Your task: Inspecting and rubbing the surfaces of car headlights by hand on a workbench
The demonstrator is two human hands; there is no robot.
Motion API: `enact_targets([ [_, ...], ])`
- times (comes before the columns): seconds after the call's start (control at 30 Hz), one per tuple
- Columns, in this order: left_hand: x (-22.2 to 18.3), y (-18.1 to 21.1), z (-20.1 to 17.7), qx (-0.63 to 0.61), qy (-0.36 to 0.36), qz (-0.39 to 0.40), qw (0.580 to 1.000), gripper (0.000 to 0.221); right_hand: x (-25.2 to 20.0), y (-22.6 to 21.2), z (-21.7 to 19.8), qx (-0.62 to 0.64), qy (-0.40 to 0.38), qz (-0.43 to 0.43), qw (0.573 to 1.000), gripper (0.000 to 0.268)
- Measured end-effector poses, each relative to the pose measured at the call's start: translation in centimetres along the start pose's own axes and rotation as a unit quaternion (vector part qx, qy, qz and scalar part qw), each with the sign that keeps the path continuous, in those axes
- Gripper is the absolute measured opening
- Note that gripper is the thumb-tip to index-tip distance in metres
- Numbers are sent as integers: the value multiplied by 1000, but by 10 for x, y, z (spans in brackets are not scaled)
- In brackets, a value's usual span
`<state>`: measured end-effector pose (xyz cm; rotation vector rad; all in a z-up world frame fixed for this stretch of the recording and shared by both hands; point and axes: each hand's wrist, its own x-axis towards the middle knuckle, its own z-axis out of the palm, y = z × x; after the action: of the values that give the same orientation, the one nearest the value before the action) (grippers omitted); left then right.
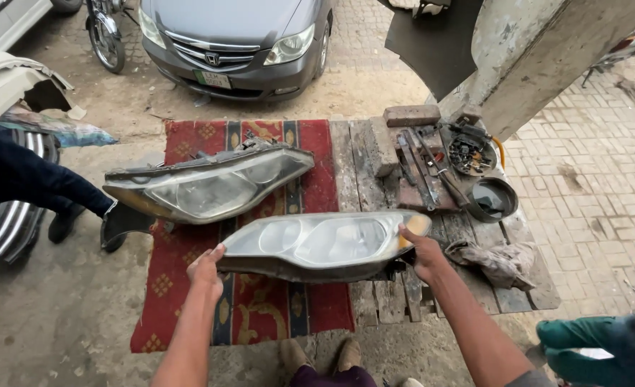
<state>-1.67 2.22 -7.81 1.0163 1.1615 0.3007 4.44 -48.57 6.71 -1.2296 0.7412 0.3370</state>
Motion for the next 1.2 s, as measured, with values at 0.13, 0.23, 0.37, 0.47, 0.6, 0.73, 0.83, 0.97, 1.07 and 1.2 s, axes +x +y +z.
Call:
enact_targets([
  [0.13,-76,38,10,27,-8,-19,999,67,21,17,-10,-2,-6,10,1000,74],
  [0.23,-74,34,6,47,-11,-39,998,67,27,25,-15,13,-8,18,1000,70],
  [0.37,-82,36,3,50,-12,-40,998,67,42,45,-31,23,-4,13,1000,72],
  [0.47,-93,45,11,50,-26,-26,998,70,20,30,-19,20,-6,9,1000,79],
  [0.6,-89,52,13,62,-66,-19,996,71,45,38,-30,-11,-21,10,1000,88],
  [0.73,-87,50,23,96,-64,-28,993,74,-6,-3,3,-72,-8,1,997,91],
  [0.83,-73,40,21,108,-69,-21,992,74,-13,-11,3,-166,-7,2,986,89],
  [0.97,-82,43,13,163,-67,-16,984,69,-8,-11,-5,-266,-14,-41,963,83],
  [1.07,-86,42,9,178,-71,-9,981,69,-12,-12,-7,-286,-19,-48,957,79],
  [1.2,-89,48,12,211,-68,8,975,68,2,-12,-3,-241,-5,-39,970,67],
])
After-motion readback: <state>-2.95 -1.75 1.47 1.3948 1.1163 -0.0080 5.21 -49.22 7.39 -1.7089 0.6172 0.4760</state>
